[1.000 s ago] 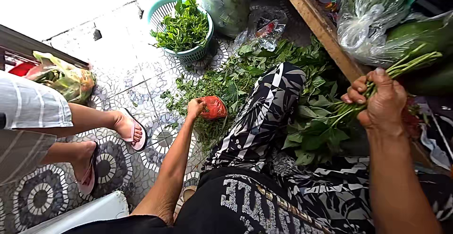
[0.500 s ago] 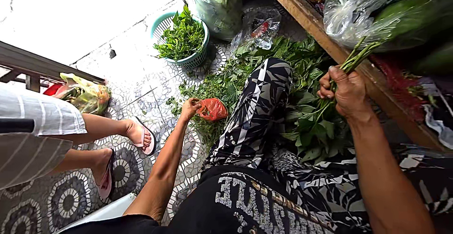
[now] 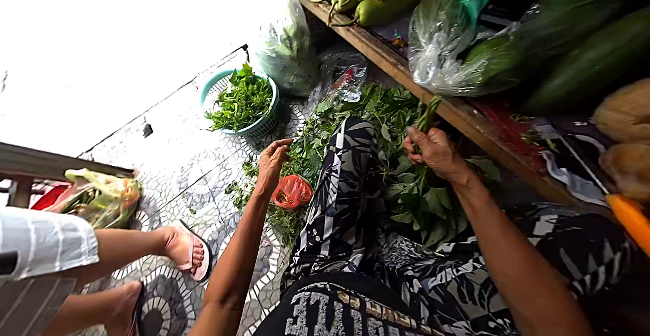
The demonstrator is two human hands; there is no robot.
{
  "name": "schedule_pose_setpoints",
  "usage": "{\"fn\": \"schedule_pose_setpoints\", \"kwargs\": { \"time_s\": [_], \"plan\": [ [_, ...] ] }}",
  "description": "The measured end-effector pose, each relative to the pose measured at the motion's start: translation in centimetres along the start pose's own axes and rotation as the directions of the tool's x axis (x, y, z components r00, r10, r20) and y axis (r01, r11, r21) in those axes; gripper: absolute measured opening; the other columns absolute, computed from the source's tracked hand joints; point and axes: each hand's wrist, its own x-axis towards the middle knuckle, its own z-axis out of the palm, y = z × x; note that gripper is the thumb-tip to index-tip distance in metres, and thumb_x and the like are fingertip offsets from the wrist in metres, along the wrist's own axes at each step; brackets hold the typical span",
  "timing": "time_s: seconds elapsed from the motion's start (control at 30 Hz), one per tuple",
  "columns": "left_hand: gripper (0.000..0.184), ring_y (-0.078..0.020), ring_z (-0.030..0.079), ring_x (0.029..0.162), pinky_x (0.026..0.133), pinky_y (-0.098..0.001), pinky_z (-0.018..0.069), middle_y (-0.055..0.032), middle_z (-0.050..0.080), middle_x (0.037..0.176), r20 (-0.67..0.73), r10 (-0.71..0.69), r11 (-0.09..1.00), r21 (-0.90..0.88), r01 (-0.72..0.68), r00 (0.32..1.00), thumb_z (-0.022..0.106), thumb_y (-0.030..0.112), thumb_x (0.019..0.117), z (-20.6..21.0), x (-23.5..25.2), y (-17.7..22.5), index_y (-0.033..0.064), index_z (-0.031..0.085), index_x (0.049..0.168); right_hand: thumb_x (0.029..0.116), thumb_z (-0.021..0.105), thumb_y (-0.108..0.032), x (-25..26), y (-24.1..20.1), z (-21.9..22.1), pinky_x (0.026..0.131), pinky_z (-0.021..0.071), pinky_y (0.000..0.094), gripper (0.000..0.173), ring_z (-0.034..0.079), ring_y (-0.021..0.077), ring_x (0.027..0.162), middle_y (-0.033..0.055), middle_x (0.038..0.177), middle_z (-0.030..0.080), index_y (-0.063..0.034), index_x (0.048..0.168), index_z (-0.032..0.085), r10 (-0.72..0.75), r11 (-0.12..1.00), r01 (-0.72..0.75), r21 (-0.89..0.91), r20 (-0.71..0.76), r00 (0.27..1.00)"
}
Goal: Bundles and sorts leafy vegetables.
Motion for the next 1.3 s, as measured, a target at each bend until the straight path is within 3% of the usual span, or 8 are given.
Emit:
{"fn": "schedule_pose_setpoints", "kwargs": {
  "time_s": [0.13, 0.23, 0.37, 0.5, 0.7, 0.83, 1.0, 1.3],
  "plan": [
    [0.046, -0.0059, 0.066, 0.081, 0.075, -0.0244, 0.0581, -0.0017, 0.060, 0.135, 0.267, 0.286, 0.958, -0.104, -0.267, 0.920, 0.033, 0.001, 0.1028, 6.7, 1.7, 8.4, 0.0075, 0.052, 0.144, 0.1106, 0.045, -0.026, -0.6, -0.4, -0.1, 0.044, 0.0360, 0.0138, 0.025, 0.039, -0.0021, 0.045, -0.0083, 0.060, 0.047, -0.0105, 0.093, 0.055, 0.062, 0.997, -0.060, -0.046, 0.034, 0.998],
    [0.057, -0.0143, 0.073, 0.083, 0.072, -0.0326, 0.0618, -0.0063, 0.059, 0.144, 0.488, 0.435, 0.804, 0.168, -0.571, 0.756, 0.058, -0.002, 0.1000, 12.1, 1.7, 13.3, 0.0129, 0.041, 0.153, 0.1100, 0.047, -0.025, 0.0, 0.3, -0.7, 0.047, 0.0387, 0.0173, 0.028, 0.041, 0.0009, 0.047, -0.0062, 0.059, 0.045, -0.0057, 0.092, 0.055, 0.111, 0.988, -0.107, -0.110, 0.031, 0.993],
    [0.086, -0.0360, 0.066, 0.116, 0.093, -0.0540, 0.0565, -0.0185, 0.058, 0.140, 0.736, 0.294, 0.599, 0.355, -0.718, 0.610, 0.082, 0.011, 0.0864, 18.4, 1.8, 16.7, 0.0062, 0.030, 0.155, 0.1093, 0.049, -0.030, 0.5, 0.5, -0.9, 0.065, 0.0484, 0.0298, 0.037, 0.052, 0.0112, 0.066, 0.0058, 0.079, 0.055, 0.0047, 0.117, 0.059, 0.179, 0.927, -0.157, -0.340, 0.034, 0.983],
    [0.079, -0.0356, 0.061, 0.123, 0.104, -0.0547, 0.0477, -0.0195, 0.058, 0.140, 0.832, 0.002, 0.465, 0.490, -0.738, 0.554, 0.076, 0.019, 0.0891, 22.0, 1.6, 19.4, 0.0052, 0.033, 0.154, 0.1108, 0.045, -0.032, 0.3, -0.4, -1.2, 0.109, 0.0427, 0.0567, 0.051, 0.060, 0.0413, 0.123, 0.0313, 0.130, 0.061, 0.0072, 0.144, 0.048, 0.176, 0.835, -0.066, -0.546, 0.151, 0.973],
    [0.082, -0.0208, 0.072, 0.097, 0.088, -0.0399, 0.0593, -0.0174, 0.068, 0.115, 0.839, 0.064, 0.760, 0.310, -0.571, 0.541, 0.083, 0.024, 0.0805, 21.0, 4.3, 17.9, -0.0020, 0.038, 0.144, 0.1062, 0.055, -0.024, -0.8, -2.2, -2.9, 0.091, 0.0505, 0.0399, 0.039, 0.065, 0.0211, 0.095, 0.0210, 0.106, 0.068, 0.0099, 0.124, 0.061, -0.076, 0.906, 0.114, -0.408, 0.108, 0.991],
    [0.048, -0.0074, 0.069, 0.101, 0.093, -0.0260, 0.0573, -0.0089, 0.070, 0.116, 0.891, 0.148, 0.862, 0.097, -0.498, 0.430, 0.064, 0.013, 0.0971, 21.4, 4.5, 15.9, -0.0067, 0.048, 0.138, 0.1044, 0.051, -0.014, -0.4, -1.4, -3.4, 0.057, 0.0398, 0.0158, 0.018, 0.044, -0.0033, 0.059, -0.0067, 0.073, 0.050, 0.0008, 0.106, 0.061, -0.077, 0.992, 0.089, -0.095, 0.119, 0.990],
    [0.042, -0.0101, 0.065, 0.116, 0.100, -0.0311, 0.0524, -0.0009, 0.071, 0.125, 0.921, 0.285, 0.947, -0.314, 0.073, 0.266, 0.062, 0.024, 0.0916, 23.1, 5.5, 12.4, 0.0073, 0.065, 0.130, 0.1064, 0.046, -0.020, -0.5, -1.0, -3.6, 0.047, 0.0411, 0.0141, 0.018, 0.045, -0.0024, 0.047, -0.0121, 0.062, 0.051, -0.0156, 0.091, 0.053, -0.024, 0.959, -0.046, 0.280, 0.242, 0.970],
    [0.033, -0.0006, 0.065, 0.088, 0.081, -0.0206, 0.0554, 0.0015, 0.069, 0.100, 0.754, 0.235, 0.962, -0.092, -0.256, 0.614, 0.033, 0.016, 0.1098, 25.0, 3.4, 12.3, 0.0017, 0.062, 0.110, 0.1093, 0.044, -0.015, 0.0, -0.8, -3.2, 0.065, 0.0541, 0.0188, 0.022, 0.061, 0.0011, 0.071, -0.0029, 0.091, 0.063, -0.0006, 0.122, 0.055, -0.038, 0.990, 0.024, 0.138, 0.095, 0.995]
  ]
}}
